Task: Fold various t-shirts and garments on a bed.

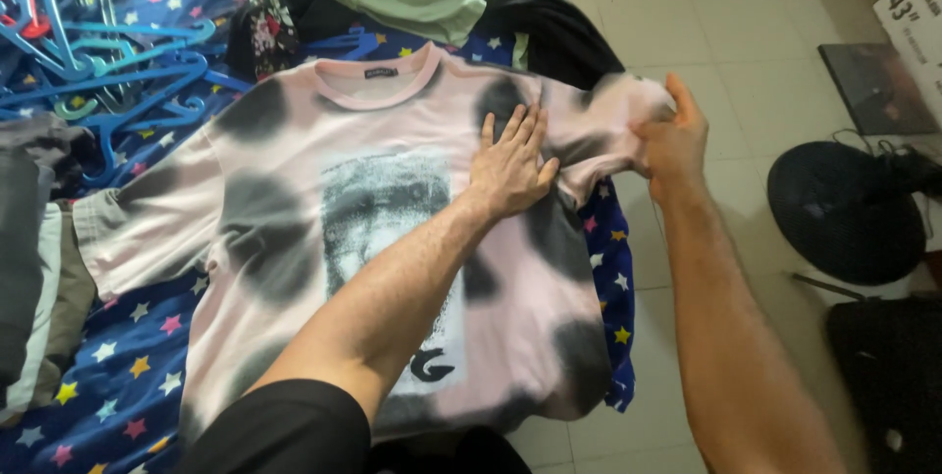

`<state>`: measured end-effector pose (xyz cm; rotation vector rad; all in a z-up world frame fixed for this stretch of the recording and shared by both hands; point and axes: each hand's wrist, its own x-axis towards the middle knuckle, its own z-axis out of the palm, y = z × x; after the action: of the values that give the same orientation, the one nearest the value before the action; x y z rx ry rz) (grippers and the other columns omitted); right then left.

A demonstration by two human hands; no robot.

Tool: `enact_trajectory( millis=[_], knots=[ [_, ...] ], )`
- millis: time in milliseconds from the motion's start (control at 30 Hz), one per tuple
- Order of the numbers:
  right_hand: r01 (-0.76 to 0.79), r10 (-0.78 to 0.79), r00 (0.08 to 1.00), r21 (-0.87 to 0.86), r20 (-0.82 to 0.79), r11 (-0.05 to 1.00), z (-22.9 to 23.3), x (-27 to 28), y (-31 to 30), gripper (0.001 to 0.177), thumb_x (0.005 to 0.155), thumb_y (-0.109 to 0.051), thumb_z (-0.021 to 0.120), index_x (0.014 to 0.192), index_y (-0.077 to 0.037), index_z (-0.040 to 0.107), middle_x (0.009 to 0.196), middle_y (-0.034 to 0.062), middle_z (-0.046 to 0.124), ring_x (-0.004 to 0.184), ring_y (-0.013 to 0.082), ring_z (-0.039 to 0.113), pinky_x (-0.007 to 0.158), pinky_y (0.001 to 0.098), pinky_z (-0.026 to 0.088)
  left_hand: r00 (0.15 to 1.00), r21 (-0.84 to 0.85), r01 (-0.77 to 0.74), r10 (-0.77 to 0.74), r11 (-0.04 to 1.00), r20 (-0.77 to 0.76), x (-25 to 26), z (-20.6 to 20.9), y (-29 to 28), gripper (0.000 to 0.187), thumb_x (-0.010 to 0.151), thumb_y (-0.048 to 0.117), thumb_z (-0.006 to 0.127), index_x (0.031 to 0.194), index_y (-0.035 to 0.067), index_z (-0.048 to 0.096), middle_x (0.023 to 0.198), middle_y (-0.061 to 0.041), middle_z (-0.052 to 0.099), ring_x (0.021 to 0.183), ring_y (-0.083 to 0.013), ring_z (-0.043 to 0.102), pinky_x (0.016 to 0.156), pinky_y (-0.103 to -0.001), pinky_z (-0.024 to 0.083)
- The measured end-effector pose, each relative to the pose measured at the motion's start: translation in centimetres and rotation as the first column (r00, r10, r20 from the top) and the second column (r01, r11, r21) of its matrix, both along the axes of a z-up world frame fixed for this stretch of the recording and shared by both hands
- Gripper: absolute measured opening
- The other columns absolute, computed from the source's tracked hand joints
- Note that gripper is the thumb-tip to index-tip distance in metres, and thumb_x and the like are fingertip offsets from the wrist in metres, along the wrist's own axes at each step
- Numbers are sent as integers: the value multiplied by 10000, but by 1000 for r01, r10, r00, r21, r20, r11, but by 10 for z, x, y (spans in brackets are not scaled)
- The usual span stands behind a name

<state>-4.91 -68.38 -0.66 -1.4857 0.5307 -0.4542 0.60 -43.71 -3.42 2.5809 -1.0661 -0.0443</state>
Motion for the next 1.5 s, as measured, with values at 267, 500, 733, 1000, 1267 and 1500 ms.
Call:
enact_trajectory(
  millis=[267,500,733,1000,1267,1500],
  knots=[
    [-220,316,949,-755,-17,618,100,-30,138,708,943,57,591,1605,-113,407,1196,220,712,1020,285,745,870,376,607,990,-117,-9,-8,993,-141,30,-7,4,835,935,583,459,1536,37,266,1600,-137,257,1483,-270,196,1176,-597,99],
    [-340,489,854,-902,-179,264,77,-36,188,791,822,86,579,1566,-146,447,1012,191,750,896,353,715,817,456,579,411,-554,-654,-373,514,-832,85,4,70,527,965,454,500,1275,55,653,1108,-137,672,976,-235,656,841,-518,514],
    [-533,439,768,-845,-465,37,59,-57,225,900,712,73,625,1568,-50,378,1125,199,703,1012,346,656,908,456,532,383,-452,-644,-252,617,-889,97,-13,65,419,885,427,619,1118,92,714,974,-100,782,868,-199,731,781,-368,589],
    [-339,260,921,-925,-289,171,6,-86,211,783,831,-369,690,1459,20,429,1496,301,446,1442,416,363,1169,597,191,887,-143,-339,265,930,-378,110,15,35,243,819,193,683,912,-4,789,894,-229,732,845,-326,705,782,-415,551],
    [-297,267,933,-933,-239,202,13,-89,217,633,966,-420,557,1436,2,511,1496,279,470,1456,410,363,1186,603,189,975,-330,42,34,943,220,42,28,13,173,834,159,657,956,46,704,1022,-147,676,1004,-318,663,887,-445,533],
    [-382,248,912,-896,-326,228,10,-91,223,599,980,-413,541,1408,6,540,1479,273,489,1451,415,370,1182,615,180,957,-289,274,-232,917,172,30,10,37,436,910,250,610,1312,84,640,1305,-131,620,1286,-288,533,1144,-522,300]
  ],
)
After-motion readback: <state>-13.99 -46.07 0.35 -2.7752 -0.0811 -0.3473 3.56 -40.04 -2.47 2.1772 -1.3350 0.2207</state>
